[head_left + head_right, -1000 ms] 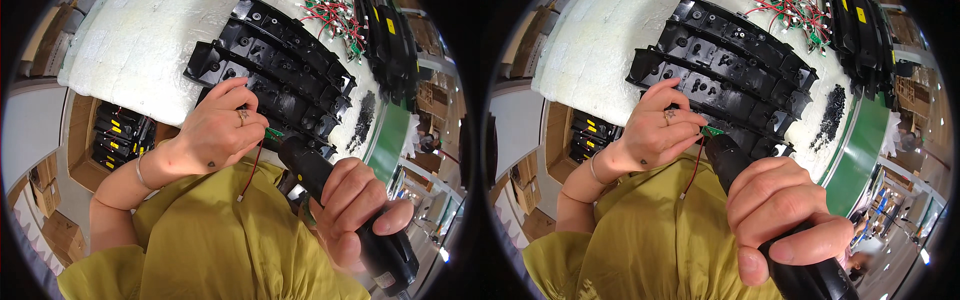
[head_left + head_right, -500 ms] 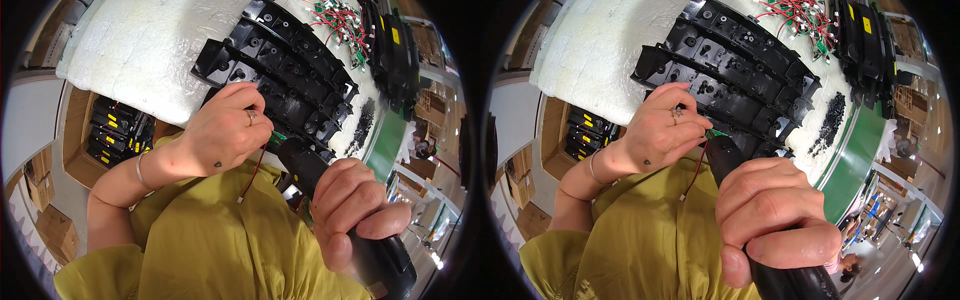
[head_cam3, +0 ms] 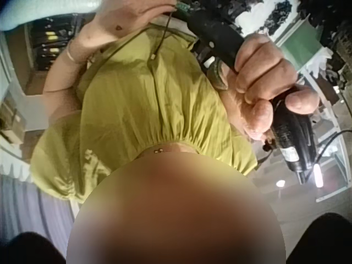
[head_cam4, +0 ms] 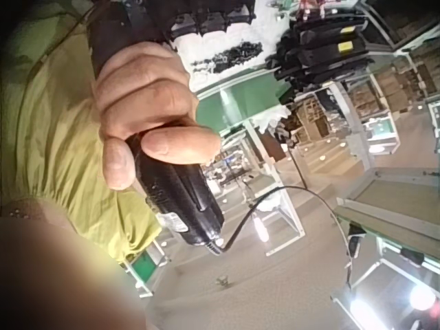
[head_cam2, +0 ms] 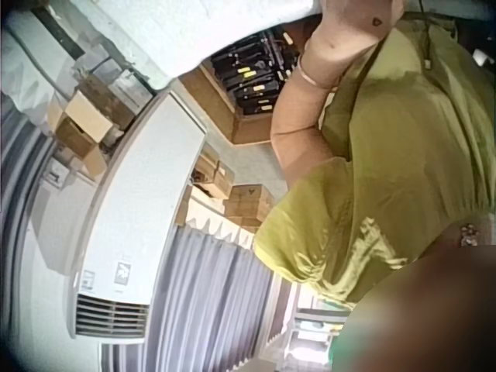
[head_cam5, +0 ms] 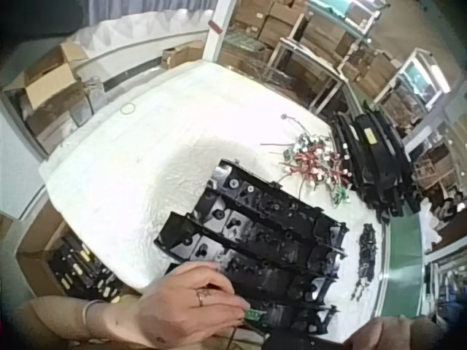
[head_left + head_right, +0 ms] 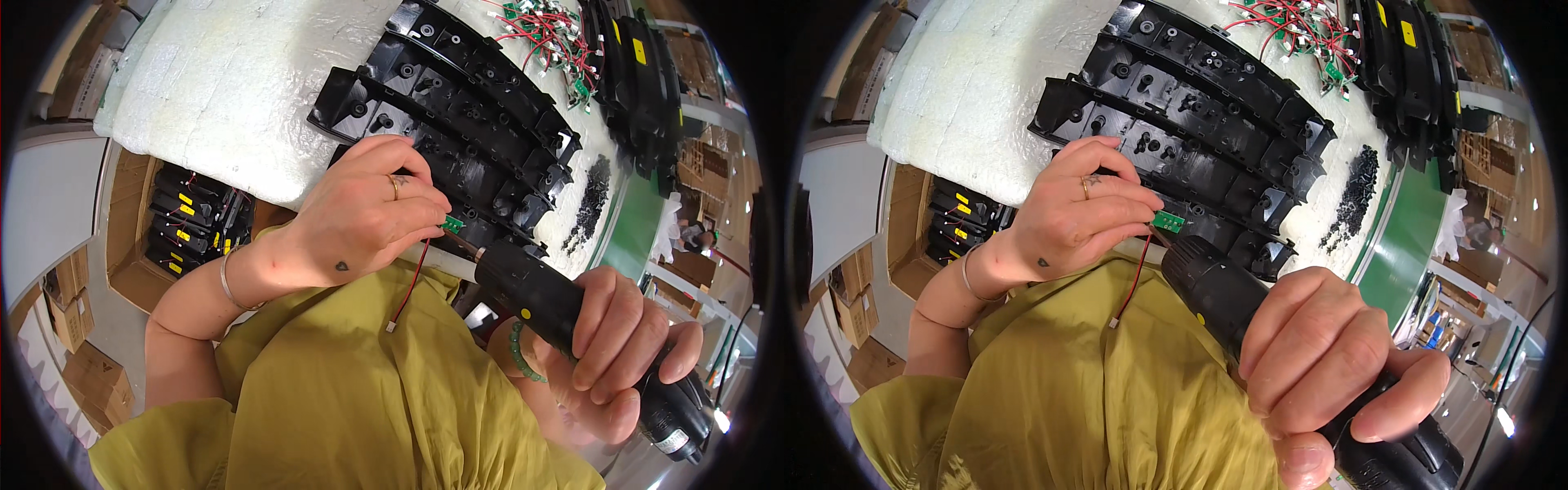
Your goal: Assembling electronic components by installing circuit boards and wires into plastic housings.
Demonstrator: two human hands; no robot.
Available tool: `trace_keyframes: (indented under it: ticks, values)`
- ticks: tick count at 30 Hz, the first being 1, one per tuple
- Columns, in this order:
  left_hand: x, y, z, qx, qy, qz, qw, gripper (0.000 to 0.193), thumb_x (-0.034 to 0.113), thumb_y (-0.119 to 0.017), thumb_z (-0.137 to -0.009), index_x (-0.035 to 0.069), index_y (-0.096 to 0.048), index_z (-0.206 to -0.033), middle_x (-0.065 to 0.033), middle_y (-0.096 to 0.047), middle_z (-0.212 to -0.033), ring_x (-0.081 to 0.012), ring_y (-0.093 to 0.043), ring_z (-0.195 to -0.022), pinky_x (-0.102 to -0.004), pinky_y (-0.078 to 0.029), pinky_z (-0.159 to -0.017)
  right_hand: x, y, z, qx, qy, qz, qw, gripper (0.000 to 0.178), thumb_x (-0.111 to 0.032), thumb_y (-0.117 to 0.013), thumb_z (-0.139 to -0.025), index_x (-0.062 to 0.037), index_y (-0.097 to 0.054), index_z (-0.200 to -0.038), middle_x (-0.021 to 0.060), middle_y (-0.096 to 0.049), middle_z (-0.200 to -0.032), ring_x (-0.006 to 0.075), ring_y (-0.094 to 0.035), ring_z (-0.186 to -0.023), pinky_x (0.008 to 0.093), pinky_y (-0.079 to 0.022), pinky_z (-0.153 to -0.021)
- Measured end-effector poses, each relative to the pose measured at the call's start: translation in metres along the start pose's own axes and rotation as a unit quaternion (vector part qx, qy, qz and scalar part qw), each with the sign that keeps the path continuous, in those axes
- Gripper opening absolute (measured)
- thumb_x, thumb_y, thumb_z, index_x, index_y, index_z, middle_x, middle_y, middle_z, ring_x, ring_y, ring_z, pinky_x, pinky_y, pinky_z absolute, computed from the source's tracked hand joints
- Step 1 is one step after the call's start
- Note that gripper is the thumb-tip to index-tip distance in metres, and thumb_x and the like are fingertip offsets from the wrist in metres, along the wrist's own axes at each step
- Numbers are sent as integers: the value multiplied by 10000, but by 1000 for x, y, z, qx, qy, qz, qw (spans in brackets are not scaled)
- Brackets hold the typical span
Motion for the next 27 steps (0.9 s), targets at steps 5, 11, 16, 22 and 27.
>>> trace_keyframes:
  ticks: [5,11,16,22,27]
  values:
    - [0,0,1,0,-7,1,1000,213,105,-772,-599,71,-667,-781,5,-668,-873,-211,-571,-817,-412,-446,-827,-1,0,1,15,-3,-6,1000,322,-68,-675,-680,-144,-420,-861,-91,-478,-517,12,-451,-431,143,-344,-492]
    - [-1,0,3,0,-25,-3,1000,219,77,-758,-596,56,-655,-789,-8,-664,-871,-223,-574,-808,-373,-443,-727,2,-2,2,1,-11,-6,1000,331,-51,-675,-677,-145,-413,-857,-90,-473,-519,18,-444,-427,147,-349,-511]
    - [2,-3,3,23,-66,-26,997,209,52,-714,-616,40,-653,-815,-31,-659,-863,-227,-584,-786,-345,-462,-665,2,10,-3,-142,12,-31,989,336,0,-657,-667,-157,-415,-838,-64,-506,-532,26,-475,-417,137,-357,-443]
    - [7,0,6,-16,-64,-46,997,224,22,-669,-644,48,-664,-866,-46,-650,-822,-220,-600,-761,-316,-485,-605,-3,3,10,-56,19,-26,998,344,72,-626,-650,-153,-416,-806,-49,-474,-470,38,-455,-390,147,-330,-399]
    - [5,3,3,-32,-15,-36,999,288,42,-670,-663,63,-664,-950,-42,-645,-794,-217,-602,-748,-303,-483,-593,-4,4,7,-57,13,0,998,430,124,-647,-577,-158,-414,-803,-54,-461,-465,38,-425,-387,141,-319,-443]
Point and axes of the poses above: each hand's wrist, its own z-axis away from the middle knuckle, its own y-axis out of the back of the hand, x = y × z, the point moved 2 cm from there along -z, towards the middle knuckle
